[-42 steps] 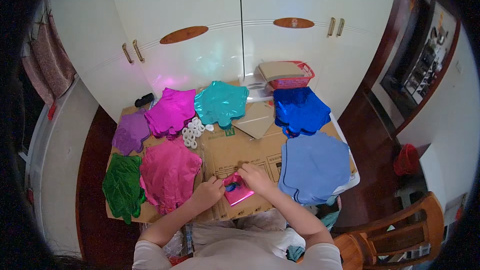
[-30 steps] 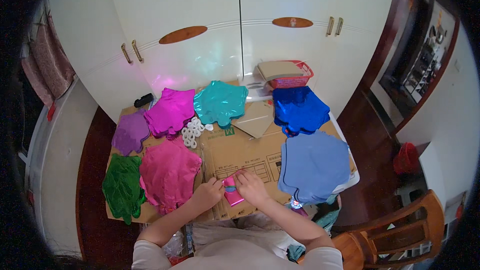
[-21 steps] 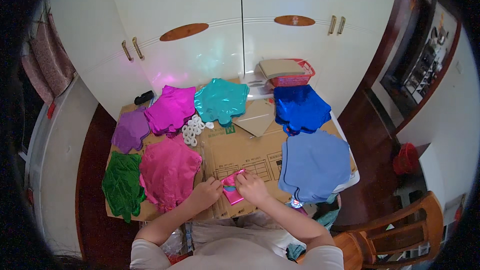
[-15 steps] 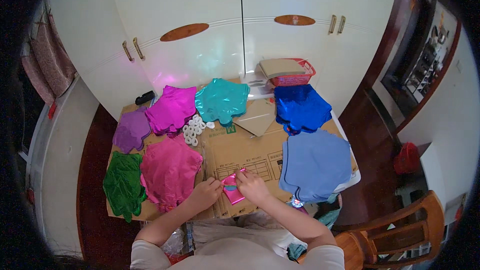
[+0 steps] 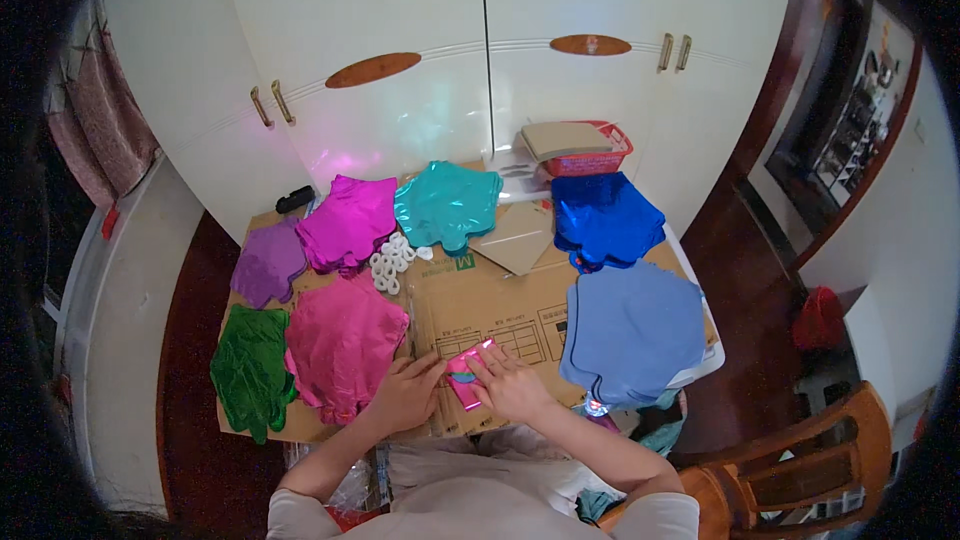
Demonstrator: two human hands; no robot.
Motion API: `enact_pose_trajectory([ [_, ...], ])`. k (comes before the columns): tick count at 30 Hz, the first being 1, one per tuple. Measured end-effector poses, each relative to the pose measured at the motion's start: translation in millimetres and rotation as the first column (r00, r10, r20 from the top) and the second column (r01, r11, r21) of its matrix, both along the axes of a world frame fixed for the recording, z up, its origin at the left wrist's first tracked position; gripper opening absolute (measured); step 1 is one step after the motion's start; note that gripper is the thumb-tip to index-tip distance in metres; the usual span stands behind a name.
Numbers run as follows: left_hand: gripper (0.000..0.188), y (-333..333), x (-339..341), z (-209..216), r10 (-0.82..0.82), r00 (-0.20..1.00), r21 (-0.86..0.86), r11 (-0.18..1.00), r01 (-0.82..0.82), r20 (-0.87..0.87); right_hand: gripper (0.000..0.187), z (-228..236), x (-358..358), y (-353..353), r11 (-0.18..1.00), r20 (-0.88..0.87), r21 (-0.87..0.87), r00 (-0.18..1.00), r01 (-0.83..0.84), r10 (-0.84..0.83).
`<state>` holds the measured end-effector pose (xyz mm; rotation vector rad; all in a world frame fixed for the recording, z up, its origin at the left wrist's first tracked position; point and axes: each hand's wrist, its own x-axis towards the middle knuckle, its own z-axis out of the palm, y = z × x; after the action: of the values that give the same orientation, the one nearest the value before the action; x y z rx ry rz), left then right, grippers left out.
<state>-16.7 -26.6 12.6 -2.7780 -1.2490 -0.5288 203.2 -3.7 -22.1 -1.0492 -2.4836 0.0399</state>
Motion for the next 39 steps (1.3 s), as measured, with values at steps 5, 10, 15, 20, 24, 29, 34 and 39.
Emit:
enact_pose_trajectory([
  [5,0.060,8.1,19.9,-3.4,-0.019,1.000,-0.032,0.999,0.019,0.001,0.049,0.4,-0.4,-3.6,1.000,0.028,0.021,1.000,0.013,-0.014],
  [10,0.062,0.6,14.5,-9.9,-0.038,0.999,-0.073,0.997,0.035,-0.035,0.056,2.5,1.3,-3.5,1.000,0.063,0.001,0.998,0.003,-0.003],
  [15,0.042,12.0,4.1,17.4,-0.073,0.996,-0.115,0.991,0.066,-0.060,0.074,9.1,9.8,-8.3,0.998,0.133,-0.063,0.991,-0.022,0.031],
  [20,0.021,103.7,25.2,6.4,-0.055,0.998,0.120,0.991,0.058,-0.032,0.086,16.8,19.9,-30.5,0.994,0.195,-0.107,0.980,-0.027,0.048],
  [24,0.017,172.4,81.8,0.3,-0.096,0.995,0.383,0.920,0.083,0.016,0.073,17.2,28.9,-53.1,0.997,0.284,-0.046,0.956,-0.062,0.073],
  [29,0.010,212.4,91.1,-4.7,-0.071,0.997,0.191,0.979,0.066,0.017,0.055,0.3,47.5,-64.6,0.992,0.237,0.088,0.969,-0.089,0.066],
  [34,0.008,214.7,87.1,24.2,-0.071,0.945,0.066,0.996,0.053,0.320,0.040,19.3,53.4,-59.1,0.997,-0.054,-0.046,0.997,-0.055,0.052],
  [39,0.008,185.2,61.7,47.3,-0.142,0.940,0.033,0.990,0.138,0.311,0.026,64.5,57.1,-36.4,0.716,-0.029,-0.661,0.946,0.225,-0.324],
])
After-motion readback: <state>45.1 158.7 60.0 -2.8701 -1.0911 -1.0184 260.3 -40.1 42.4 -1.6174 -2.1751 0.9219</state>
